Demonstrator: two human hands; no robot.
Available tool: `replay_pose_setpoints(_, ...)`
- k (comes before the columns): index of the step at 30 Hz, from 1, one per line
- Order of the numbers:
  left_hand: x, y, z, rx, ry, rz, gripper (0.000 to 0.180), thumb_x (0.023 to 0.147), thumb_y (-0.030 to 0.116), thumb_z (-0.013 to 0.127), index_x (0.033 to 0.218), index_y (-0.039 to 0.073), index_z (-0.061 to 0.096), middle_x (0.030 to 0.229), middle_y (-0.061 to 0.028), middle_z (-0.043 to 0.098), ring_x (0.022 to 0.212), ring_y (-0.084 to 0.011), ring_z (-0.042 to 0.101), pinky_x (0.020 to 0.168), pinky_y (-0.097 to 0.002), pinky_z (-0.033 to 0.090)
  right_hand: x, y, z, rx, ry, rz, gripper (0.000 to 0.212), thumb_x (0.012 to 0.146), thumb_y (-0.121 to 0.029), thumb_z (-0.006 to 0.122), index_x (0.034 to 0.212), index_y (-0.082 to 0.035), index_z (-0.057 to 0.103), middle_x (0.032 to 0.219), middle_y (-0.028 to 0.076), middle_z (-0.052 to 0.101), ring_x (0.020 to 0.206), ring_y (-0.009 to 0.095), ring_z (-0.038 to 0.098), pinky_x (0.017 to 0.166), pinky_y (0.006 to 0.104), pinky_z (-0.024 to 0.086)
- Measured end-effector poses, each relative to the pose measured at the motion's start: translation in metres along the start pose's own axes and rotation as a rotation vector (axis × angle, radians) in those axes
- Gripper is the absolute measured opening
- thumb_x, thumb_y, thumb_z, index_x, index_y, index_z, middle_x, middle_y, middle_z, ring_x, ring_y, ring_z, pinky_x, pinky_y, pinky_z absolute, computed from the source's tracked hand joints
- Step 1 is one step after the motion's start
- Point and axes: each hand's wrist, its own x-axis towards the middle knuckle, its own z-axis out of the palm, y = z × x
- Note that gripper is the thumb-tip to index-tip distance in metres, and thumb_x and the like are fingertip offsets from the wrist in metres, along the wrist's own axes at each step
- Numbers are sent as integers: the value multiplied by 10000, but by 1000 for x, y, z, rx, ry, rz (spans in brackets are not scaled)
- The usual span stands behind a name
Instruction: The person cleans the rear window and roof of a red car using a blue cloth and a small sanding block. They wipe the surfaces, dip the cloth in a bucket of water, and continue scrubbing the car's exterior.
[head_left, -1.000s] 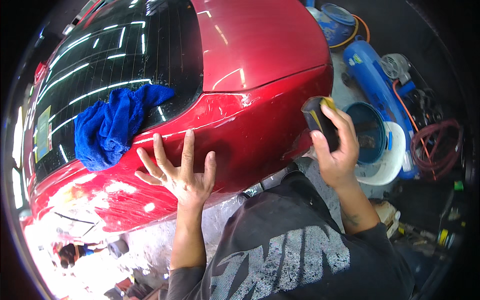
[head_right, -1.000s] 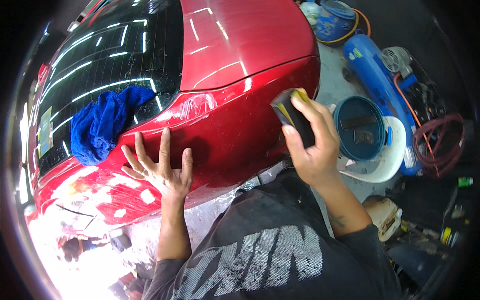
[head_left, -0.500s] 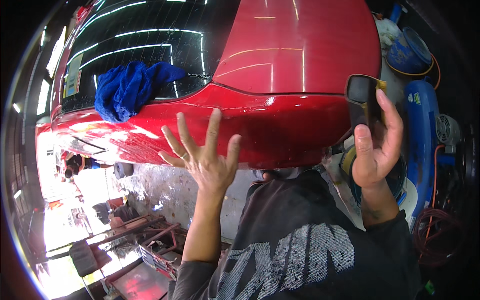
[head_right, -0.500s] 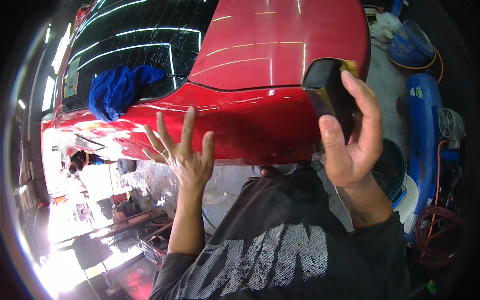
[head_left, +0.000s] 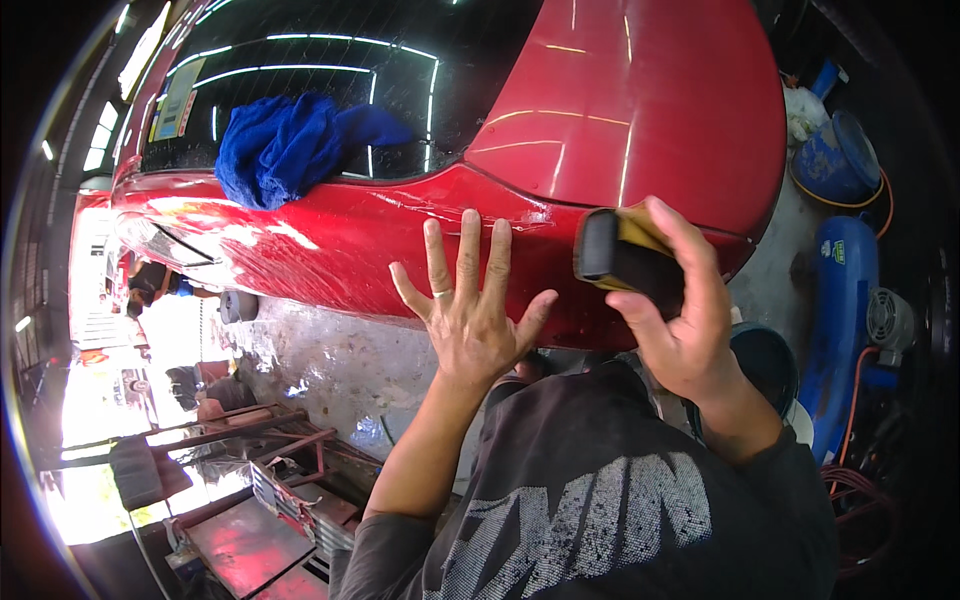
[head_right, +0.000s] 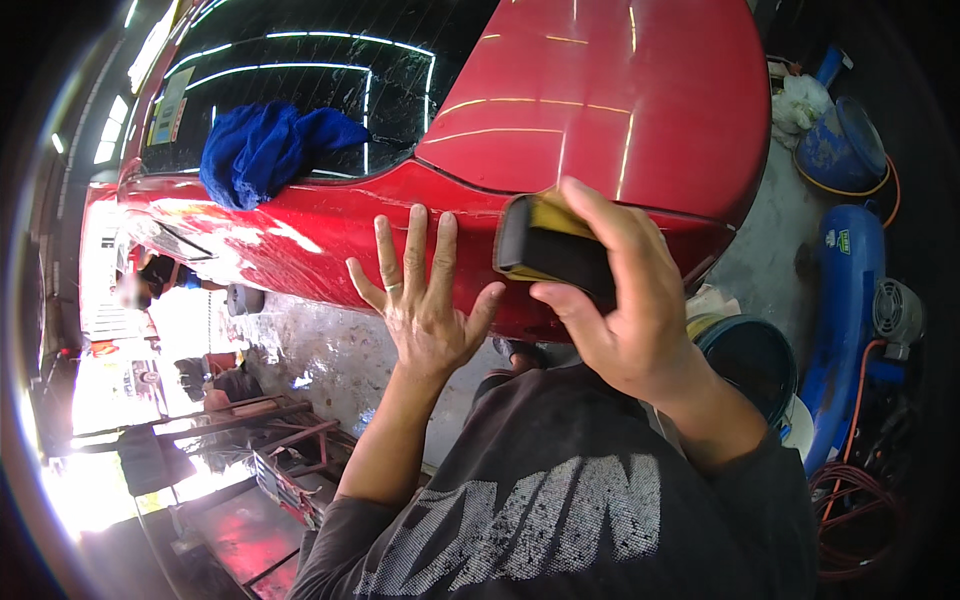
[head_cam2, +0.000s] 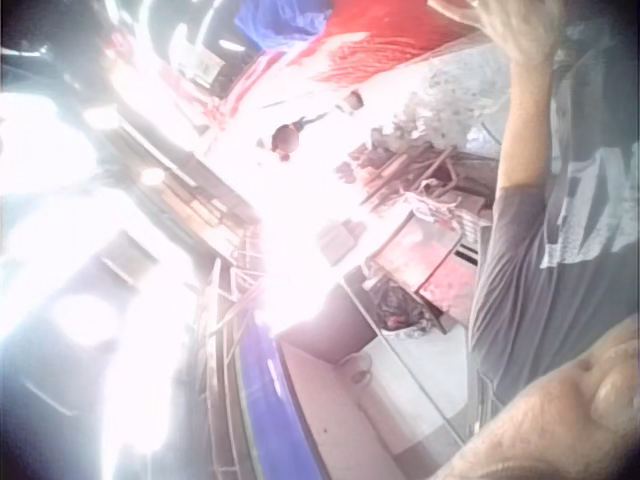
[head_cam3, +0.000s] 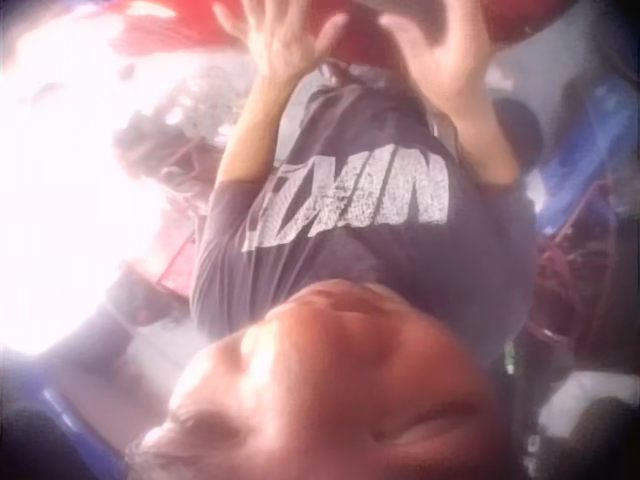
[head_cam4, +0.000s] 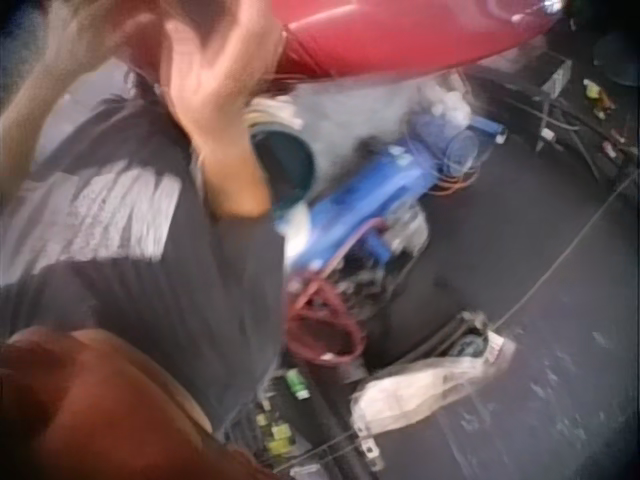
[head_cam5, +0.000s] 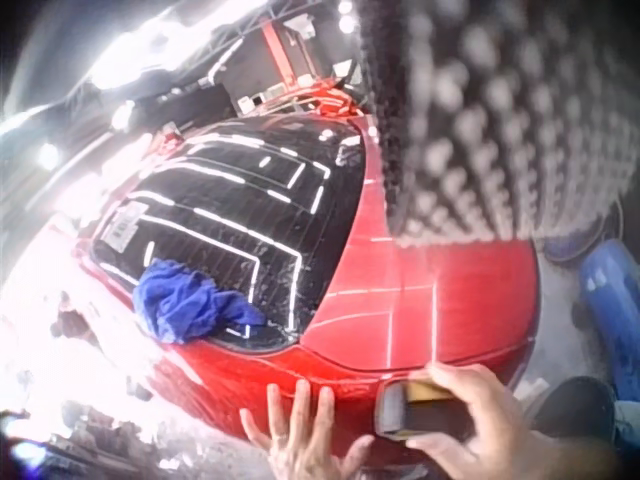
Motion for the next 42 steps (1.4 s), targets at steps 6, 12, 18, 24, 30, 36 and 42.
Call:
replay_pose_setpoints(6, 17, -101, 7, 86, 230, -105, 622, 1065, 663, 581, 1604, 356, 634, 1835, -142, 320, 1720, -468, 103, 1324, -698, -78, 38, -17, 26, -480, -178, -212, 657, 812, -123, 896, 1430, -60, 681, 1334, 75, 735, 1173, 294, 703, 990, 483, 503)
replay_pose_setpoints(12, 23, -134, 51, -51, 466, -42, 584, 1092, 631, 515, 1591, 355, 644, 1839, -211, 272, 1703, -536, 60, 1329, -678, -72, 60, -14, 101, -597, -132, -246, 498, 896, -202, 825, 1362, -85, 691, 1284, 56, 726, 1143, 245, 701, 972, 450, 501)
replay_pose_setpoints(18, 22, -132, 53, -47, 445, -62, 553, 1087, 632, 528, 1542, 365, 692, 1832, -192, 305, 1705, -526, 80, 1333, -660, -90, 56, -18, 92, -647, -180, -251, 544, 848, -178, 868, 1355, -98, 687, 1272, 38, 717, 1133, 251, 693, 929, 453, 497)
replay_pose_setpoints(24, 24, -130, 52, -42, 439, -55, 559, 1063, 642, 563, 1542, 385, 691, 1826, -186, 323, 1707, -522, 78, 1331, -665, -102, 65, -16, 129, -650, -80, -301, 544, 877, -251, 844, 1372, -88, 688, 1271, 49, 712, 1125, 272, 692, 935, 474, 512)
replay_pose_setpoints(30, 25, -133, 55, -51, 442, -60, 575, 1052, 626, 589, 1575, 396, 657, 1837, -187, 294, 1707, -524, 66, 1322, -681, -112, 50, -21, 91, -693, -154, -238, 572, 842, -202, 879, 1372, -96, 693, 1304, 52, 726, 1123, 277, 698, 933, 475, 517)
replay_pose_setpoints(36, 22, -136, 50, -35, 417, -42, 599, 1041, 601, 621, 1600, 387, 633, 1842, -195, 276, 1706, -533, 49, 1315, -699, -111, 65, -22, 125, -633, -108, -262, 509, 905, -198, 831, 1379, -101, 674, 1284, 54, 728, 1123, 275, 699, 942, 481, 521)
replay_pose_setpoints(42, 25, -130, 51, -30, 401, -57, 601, 1054, 621, 601, 1606, 383, 627, 1842, -196, 276, 1705, -540, 49, 1318, -711, -85, 51, -25, 115, -612, -89, -204, 528, 904, -220, 849, 1385, -84, 679, 1315, 69, 733, 1144, 295, 702, 963, 492, 519)
